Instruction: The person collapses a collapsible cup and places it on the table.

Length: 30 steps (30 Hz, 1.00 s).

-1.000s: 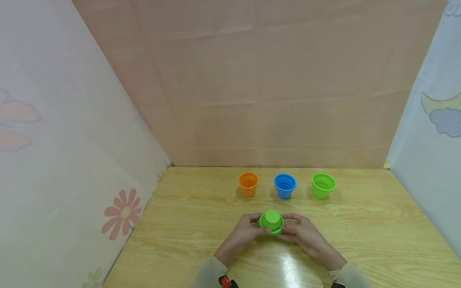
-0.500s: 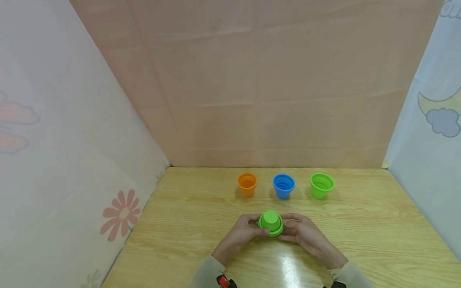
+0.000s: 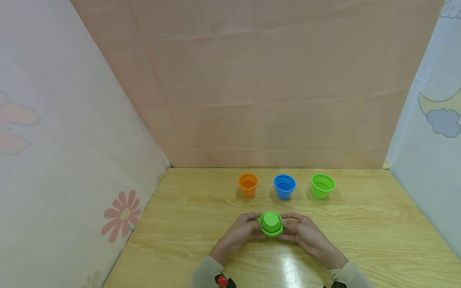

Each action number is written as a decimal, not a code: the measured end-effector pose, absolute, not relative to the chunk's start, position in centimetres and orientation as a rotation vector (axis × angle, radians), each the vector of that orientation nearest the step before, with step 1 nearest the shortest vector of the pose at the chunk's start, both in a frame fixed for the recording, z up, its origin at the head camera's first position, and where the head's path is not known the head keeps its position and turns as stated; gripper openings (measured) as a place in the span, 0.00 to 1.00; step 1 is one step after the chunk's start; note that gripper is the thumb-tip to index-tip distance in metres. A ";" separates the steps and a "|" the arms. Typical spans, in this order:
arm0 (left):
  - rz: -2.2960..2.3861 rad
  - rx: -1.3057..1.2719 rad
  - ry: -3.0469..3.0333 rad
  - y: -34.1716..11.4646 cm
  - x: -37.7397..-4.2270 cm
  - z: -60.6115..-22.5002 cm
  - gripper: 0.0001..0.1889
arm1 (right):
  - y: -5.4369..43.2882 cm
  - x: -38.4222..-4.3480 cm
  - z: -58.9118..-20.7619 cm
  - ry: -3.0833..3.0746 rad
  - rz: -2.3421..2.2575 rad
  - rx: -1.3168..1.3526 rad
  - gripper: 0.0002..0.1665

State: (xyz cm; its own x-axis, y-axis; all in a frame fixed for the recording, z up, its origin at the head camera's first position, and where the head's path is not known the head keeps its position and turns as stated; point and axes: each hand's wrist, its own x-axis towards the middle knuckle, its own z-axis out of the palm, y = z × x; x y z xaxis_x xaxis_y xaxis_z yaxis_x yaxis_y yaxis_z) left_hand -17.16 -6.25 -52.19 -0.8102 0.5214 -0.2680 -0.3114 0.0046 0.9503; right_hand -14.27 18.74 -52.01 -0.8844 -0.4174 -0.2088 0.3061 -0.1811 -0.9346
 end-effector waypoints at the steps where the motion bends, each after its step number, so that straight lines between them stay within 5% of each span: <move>1: 1.869 0.211 1.700 -6.2 -17.2 -52.2 0.23 | 18.7 -14.3 -52.0 1.634 -2.105 -0.133 0.25; 22: 1.858 0.181 1.670 -5.9 -17.5 -52.6 0.25 | 18.6 -13.9 -51.8 1.570 -2.114 -0.060 0.16; 30: 1.866 0.181 1.680 -6.1 -17.1 -52.2 0.24 | 18.6 -14.0 -52.4 1.585 -2.109 -0.069 0.23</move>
